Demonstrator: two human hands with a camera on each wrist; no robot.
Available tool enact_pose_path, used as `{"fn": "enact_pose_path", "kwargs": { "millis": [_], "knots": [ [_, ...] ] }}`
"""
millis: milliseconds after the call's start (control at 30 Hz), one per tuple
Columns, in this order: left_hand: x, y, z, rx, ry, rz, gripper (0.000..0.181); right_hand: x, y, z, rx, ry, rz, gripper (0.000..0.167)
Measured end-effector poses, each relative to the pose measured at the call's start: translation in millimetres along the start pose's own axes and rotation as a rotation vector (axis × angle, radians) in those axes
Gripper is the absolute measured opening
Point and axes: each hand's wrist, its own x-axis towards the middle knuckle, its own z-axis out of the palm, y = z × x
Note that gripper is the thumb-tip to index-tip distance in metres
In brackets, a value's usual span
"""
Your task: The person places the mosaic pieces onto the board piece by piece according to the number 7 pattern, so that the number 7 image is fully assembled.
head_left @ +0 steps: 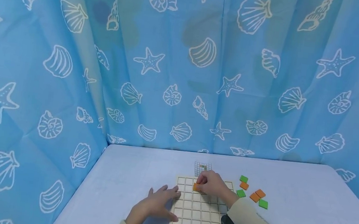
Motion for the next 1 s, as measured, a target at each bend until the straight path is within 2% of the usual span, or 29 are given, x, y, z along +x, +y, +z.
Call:
{"fn": "enact_pose_path", "kwargs": {
  "millis": [167,267,500,600,767,867,1000],
  "knots": [
    [-1.9,2.5,2.7,0.012,-0.005,-0.002,0.077,-4.5,2,5,-0.001,-0.041,0.064,0.011],
    [-3.2,2.9,0.4,0.013,0.007,0.002,0.078,-3.2,1,4,0.043,-0.055,0.09,0.007],
    [-1.6,2.7,1.5,0.026,0.011,0.0,0.08,-1.6,1,3,0.109,-0.041,0.127,0.009],
    [0.8,0.2,-4.9,0.037,0.012,-0.006,0.08,7.0,-1,2,0.108,-0.034,0.147,0.009],
    [6.7,3.6,-12.3,0.027,0.04,0.005,0.079,14.8,-3,-7,0.107,-0.016,0.146,0.009],
    [8.1,5.4,-9.4,0.013,0.05,0.008,0.078,12.7,-2,-9,0.111,-0.016,0.147,0.009],
    [3.0,1.8,-3.8,0.008,0.031,-0.003,0.077,8.4,-2,-1,0.106,-0.048,0.144,0.011]
  ]
}}
